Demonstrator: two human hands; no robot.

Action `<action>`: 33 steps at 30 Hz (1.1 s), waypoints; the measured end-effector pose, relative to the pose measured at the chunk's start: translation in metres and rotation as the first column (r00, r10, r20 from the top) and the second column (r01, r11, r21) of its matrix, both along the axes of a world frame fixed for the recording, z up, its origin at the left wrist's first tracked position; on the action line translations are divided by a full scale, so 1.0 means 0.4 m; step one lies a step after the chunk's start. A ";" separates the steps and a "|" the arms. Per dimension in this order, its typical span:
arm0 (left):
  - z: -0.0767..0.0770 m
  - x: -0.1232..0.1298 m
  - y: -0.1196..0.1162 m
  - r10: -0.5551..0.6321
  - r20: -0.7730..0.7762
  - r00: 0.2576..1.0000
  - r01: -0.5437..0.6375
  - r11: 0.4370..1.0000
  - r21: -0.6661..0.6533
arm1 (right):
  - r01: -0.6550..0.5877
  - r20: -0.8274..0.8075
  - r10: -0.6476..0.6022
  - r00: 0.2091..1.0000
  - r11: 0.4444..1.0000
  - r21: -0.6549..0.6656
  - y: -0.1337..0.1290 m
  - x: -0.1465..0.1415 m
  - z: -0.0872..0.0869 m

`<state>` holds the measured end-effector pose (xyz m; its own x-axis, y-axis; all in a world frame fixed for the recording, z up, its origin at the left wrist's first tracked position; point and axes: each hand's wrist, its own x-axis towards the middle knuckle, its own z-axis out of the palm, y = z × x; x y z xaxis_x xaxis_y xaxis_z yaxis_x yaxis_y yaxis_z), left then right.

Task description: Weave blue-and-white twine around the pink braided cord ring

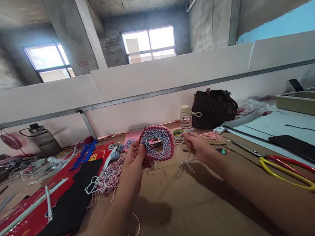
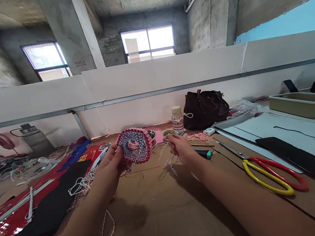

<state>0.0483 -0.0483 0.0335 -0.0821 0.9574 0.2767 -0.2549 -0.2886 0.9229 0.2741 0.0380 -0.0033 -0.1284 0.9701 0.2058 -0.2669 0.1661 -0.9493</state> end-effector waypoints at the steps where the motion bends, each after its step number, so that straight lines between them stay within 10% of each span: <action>1: 0.000 0.000 0.001 -0.002 -0.002 1.000 0.002 1.000 0.006 | 0.061 -0.020 -0.061 0.998 0.998 0.007 0.017 0.024 0.005; 6: 0.000 0.001 0.001 -0.012 -0.007 1.000 0.012 1.000 0.012 | 0.109 -0.022 -0.109 0.994 0.994 0.028 0.017 0.047 0.028; 15: 0.002 0.010 -0.014 -0.031 -0.030 0.999 0.031 0.999 0.009 | -0.370 0.195 0.370 0.909 0.928 -0.036 -0.143 -0.128 -0.002; 28: 0.005 0.002 -0.007 -0.019 0.002 1.000 0.019 0.999 0.038 | 0.174 -0.018 -0.173 0.985 0.985 0.013 0.034 0.052 0.007; 33: 0.008 0.006 -0.012 -0.022 -0.001 1.000 0.022 0.999 0.028 | -0.030 0.071 0.029 0.997 0.999 0.019 -0.031 -0.019 0.018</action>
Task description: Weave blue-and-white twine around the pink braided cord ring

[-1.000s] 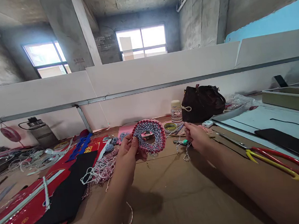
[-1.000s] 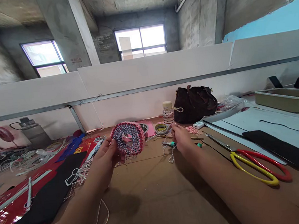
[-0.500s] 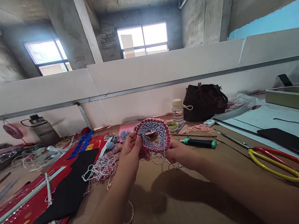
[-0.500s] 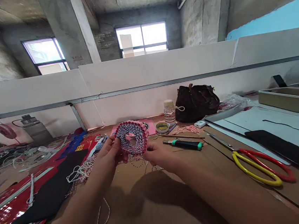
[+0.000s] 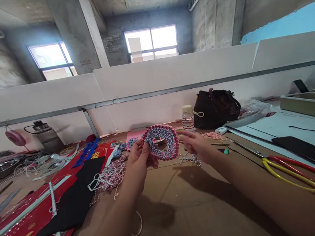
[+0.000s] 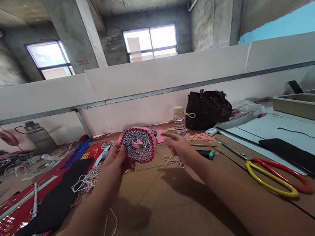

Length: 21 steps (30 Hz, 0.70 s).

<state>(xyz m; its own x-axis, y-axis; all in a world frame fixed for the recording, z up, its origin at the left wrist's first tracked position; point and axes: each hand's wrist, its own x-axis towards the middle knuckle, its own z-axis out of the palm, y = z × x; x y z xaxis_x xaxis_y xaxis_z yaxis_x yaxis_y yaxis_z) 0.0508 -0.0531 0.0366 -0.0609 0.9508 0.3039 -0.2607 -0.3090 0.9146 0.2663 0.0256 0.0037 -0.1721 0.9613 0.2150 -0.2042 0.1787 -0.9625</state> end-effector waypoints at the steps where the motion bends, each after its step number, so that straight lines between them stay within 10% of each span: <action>1: 0.000 0.001 -0.001 -0.003 0.001 1.000 0.003 1.000 -0.003 | -0.077 0.035 0.078 0.996 0.997 -0.011 -0.022 -0.024 -0.002; 5: -0.002 0.002 -0.001 -0.010 -0.020 1.000 0.010 1.000 -0.003 | -0.286 0.194 0.289 0.938 0.957 -0.040 -0.097 -0.089 -0.010; 21: -0.018 0.002 0.007 0.034 -0.077 0.996 -0.030 0.998 0.046 | -0.342 0.295 0.315 0.902 0.939 0.042 -0.038 -0.051 -0.038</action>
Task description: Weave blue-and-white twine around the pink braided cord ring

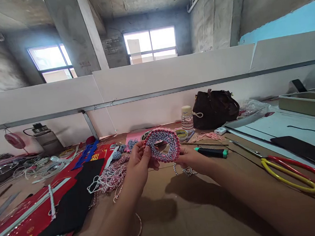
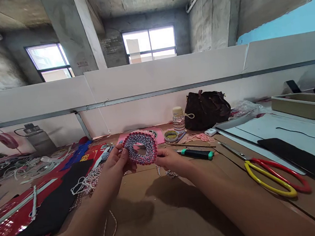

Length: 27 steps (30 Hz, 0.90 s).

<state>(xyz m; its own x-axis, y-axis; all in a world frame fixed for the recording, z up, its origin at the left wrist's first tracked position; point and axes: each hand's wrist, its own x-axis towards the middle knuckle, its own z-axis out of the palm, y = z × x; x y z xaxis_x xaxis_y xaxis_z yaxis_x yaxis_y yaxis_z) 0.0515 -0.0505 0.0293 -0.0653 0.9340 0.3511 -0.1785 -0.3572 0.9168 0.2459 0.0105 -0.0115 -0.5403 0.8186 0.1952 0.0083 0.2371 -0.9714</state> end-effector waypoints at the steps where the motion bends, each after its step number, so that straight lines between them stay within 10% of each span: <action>1: -0.001 -0.001 0.001 -0.001 0.003 1.000 0.001 1.000 0.004 | -0.001 -0.003 0.001 1.000 1.000 0.001 0.002 0.003 0.001; 27: 0.006 -0.010 0.004 0.037 -0.043 0.998 -0.036 0.999 0.013 | 0.249 -0.173 -0.237 0.956 0.967 0.049 0.019 0.070 0.091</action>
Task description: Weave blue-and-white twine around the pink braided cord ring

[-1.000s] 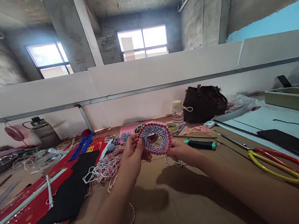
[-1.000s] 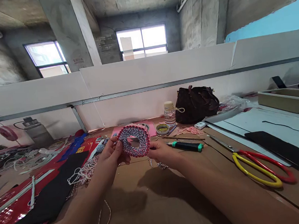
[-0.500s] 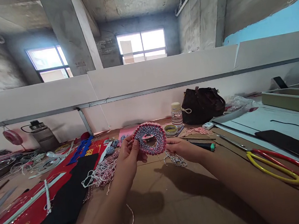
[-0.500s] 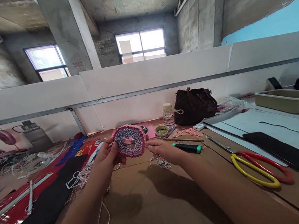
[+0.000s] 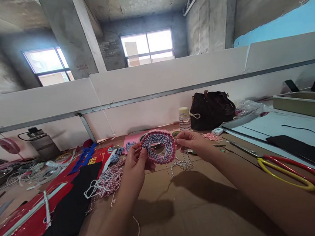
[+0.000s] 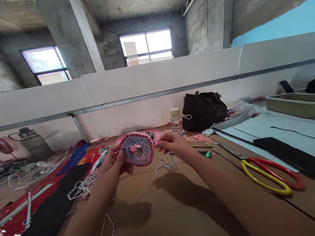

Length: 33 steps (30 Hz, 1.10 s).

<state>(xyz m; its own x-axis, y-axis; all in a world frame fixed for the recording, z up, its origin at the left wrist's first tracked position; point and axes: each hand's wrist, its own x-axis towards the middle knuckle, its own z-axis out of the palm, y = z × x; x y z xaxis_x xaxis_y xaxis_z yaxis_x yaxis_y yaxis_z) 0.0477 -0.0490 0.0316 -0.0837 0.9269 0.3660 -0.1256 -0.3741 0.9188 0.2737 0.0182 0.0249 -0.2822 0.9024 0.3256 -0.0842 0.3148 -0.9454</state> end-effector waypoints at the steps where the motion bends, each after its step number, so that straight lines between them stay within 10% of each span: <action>1: 0.000 0.000 0.001 -0.004 0.017 1.000 0.004 1.000 -0.008 | 0.003 0.004 -0.003 1.000 1.000 0.006 -0.002 0.001 0.002; 33: -0.015 -0.001 0.006 -0.023 0.009 1.000 0.024 0.980 -0.199 | -0.191 -0.207 0.195 0.959 0.981 0.040 -0.040 -0.032 0.006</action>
<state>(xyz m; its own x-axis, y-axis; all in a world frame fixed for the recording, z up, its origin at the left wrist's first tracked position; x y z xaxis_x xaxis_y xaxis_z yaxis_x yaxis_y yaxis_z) 0.0473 -0.0465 0.0256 -0.0628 0.9828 0.1736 -0.1387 -0.1809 0.9737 0.2608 0.0023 0.0271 -0.3743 0.8305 0.4125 -0.3399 0.2910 -0.8943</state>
